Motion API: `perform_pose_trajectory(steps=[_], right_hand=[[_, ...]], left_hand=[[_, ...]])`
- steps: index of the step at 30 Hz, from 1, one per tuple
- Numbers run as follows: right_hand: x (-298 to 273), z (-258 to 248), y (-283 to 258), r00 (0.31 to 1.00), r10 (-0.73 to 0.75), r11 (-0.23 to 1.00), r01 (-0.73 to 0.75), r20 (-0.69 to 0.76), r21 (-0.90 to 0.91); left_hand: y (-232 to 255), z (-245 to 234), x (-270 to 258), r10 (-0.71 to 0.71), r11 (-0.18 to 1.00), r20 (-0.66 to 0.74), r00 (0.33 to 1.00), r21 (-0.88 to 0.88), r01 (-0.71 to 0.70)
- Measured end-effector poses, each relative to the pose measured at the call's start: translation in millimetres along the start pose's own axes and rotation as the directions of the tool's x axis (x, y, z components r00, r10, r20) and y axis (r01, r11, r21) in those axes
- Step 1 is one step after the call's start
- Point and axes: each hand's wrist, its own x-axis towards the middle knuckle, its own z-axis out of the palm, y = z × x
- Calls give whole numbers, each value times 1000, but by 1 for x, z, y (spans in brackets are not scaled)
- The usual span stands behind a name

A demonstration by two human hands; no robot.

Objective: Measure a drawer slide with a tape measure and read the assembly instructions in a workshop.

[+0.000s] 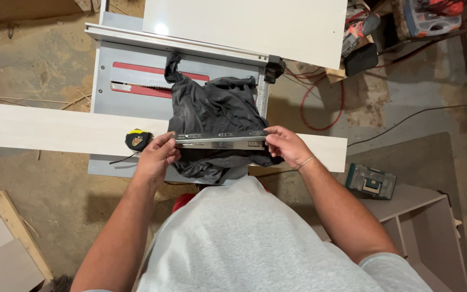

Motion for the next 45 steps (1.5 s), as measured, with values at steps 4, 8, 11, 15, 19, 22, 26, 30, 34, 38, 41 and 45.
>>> perform_pose_trajectory(steps=[4, 8, 11, 15, 19, 22, 26, 30, 34, 38, 41, 45], right_hand=[[3, -11, 3, 977, -192, 976, 200, 87, -83], [0, -16, 2, 944, -295, 925, 321, 145, -202], [-10, -10, -10, 930, -330, 900, 361, 160, -245], [-20, -1, -26, 909, -369, 870, 411, 194, -271], [-21, -1, -27, 902, -381, 852, 428, 203, -301], [-24, 1, -32, 896, -395, 831, 443, 204, -336], [-26, 4, -37, 927, -332, 834, 375, 174, -406], [-21, 0, -34, 967, -199, 779, 254, 158, -573], [-15, -1, -17, 988, -114, 705, 153, 103, -692], [-17, 6, -8, 995, -99, 493, 68, 21, -867], [-13, 6, 2, 990, -138, 397, 72, 18, -915], [-17, 13, -1, 967, -248, 394, 44, -61, -918]], left_hand=[[-1, -6, -2, 164, 984, 101, 981, -83, -156], [0, -7, -4, 247, 961, 159, 956, -169, -220], [-5, -14, 1, 267, 948, 173, 948, -222, -227], [-3, -18, -2, 285, 940, 197, 938, -249, -233], [-9, -23, 3, 290, 944, 215, 933, -227, -241], [-5, -21, 0, 271, 949, 227, 936, -225, -220], [1, -17, -6, 235, 966, 212, 949, -163, -202], [-11, -26, 4, 172, 982, 180, 968, 47, -183], [-15, -18, 1, 167, 975, 183, 969, 115, -190], [-15, -11, 10, 133, 845, 92, 987, 510, -162], [1, 1, 0, 138, 533, 49, 989, 838, -116], [18, 28, -37, 317, 96, 79, 945, 989, -115]])
